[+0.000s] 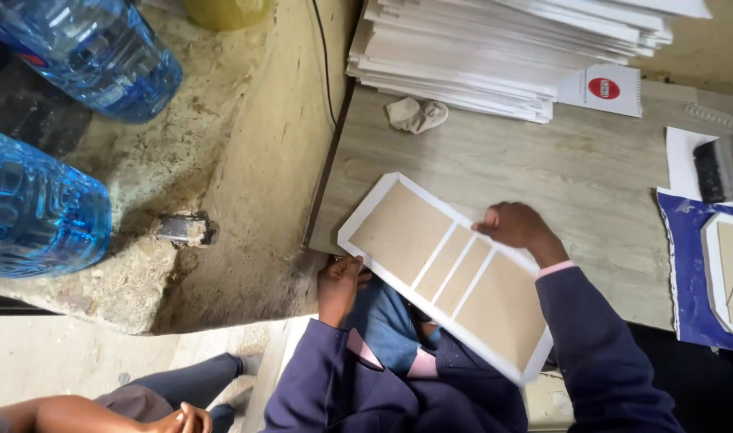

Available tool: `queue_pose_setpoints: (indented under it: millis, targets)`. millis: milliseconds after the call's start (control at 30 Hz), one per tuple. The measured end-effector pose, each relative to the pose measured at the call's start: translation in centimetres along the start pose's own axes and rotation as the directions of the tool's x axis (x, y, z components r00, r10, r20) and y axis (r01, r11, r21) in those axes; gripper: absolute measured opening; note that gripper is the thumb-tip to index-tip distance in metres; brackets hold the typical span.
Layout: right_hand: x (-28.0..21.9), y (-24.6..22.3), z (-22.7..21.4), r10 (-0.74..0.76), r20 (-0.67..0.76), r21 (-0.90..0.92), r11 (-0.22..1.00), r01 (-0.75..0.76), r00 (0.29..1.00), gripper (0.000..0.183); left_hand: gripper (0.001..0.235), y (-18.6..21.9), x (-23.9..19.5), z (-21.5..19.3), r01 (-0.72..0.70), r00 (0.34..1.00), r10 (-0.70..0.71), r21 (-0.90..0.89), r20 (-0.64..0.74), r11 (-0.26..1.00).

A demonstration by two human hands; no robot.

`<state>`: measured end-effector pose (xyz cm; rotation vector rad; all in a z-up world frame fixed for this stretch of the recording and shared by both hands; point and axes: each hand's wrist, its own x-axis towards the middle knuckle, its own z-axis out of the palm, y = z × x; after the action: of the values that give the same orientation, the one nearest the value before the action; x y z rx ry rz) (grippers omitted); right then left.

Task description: Assembling paper folders by folding templates and applying adhesive or smoothing edges with a cloth scrap.

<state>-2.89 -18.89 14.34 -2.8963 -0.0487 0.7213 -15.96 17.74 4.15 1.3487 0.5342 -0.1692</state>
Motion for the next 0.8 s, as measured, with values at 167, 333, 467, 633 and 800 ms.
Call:
queue_pose_setpoints:
  millis: [167, 333, 467, 633, 800]
  targets:
    - [-3.9, -0.5, 0.7, 0.014, 0.26, 0.227, 0.971, -0.075, 0.965, 0.049, 0.032, 5.3, -1.7, -0.4, -0.075, 0.997, 0.063, 0.387, 0.043, 0.919]
    - [-3.4, -1.2, 0.5, -0.105, 0.361, 0.465, 0.881, -0.082, 0.927, 0.049, 0.032, 7.9, 0.9, 1.6, -0.253, 0.966, 0.245, 0.497, 0.082, 0.83]
    - [2.5, 0.7, 3.1, -0.081, 0.155, 0.713, 0.699, -0.055, 0.985, 0.045, 0.036, 9.9, 3.6, 5.0, -0.347, 0.937, 0.329, 0.444, 0.12, 0.826]
    - [14.2, 7.3, 8.9, 0.177, -0.445, 0.799, 0.52, 0.301, 0.878, 0.027, 0.059, 11.6, 6.3, 8.2, -0.297, 0.955, 0.257, 0.476, 0.149, 0.828]
    - [12.9, 5.3, 7.1, 0.179, -0.457, 0.871, 0.29, 0.397, 0.871, 0.03, 0.058, 13.3, 9.0, 9.5, -0.376, 0.926, 0.323, 0.43, 0.194, 0.821]
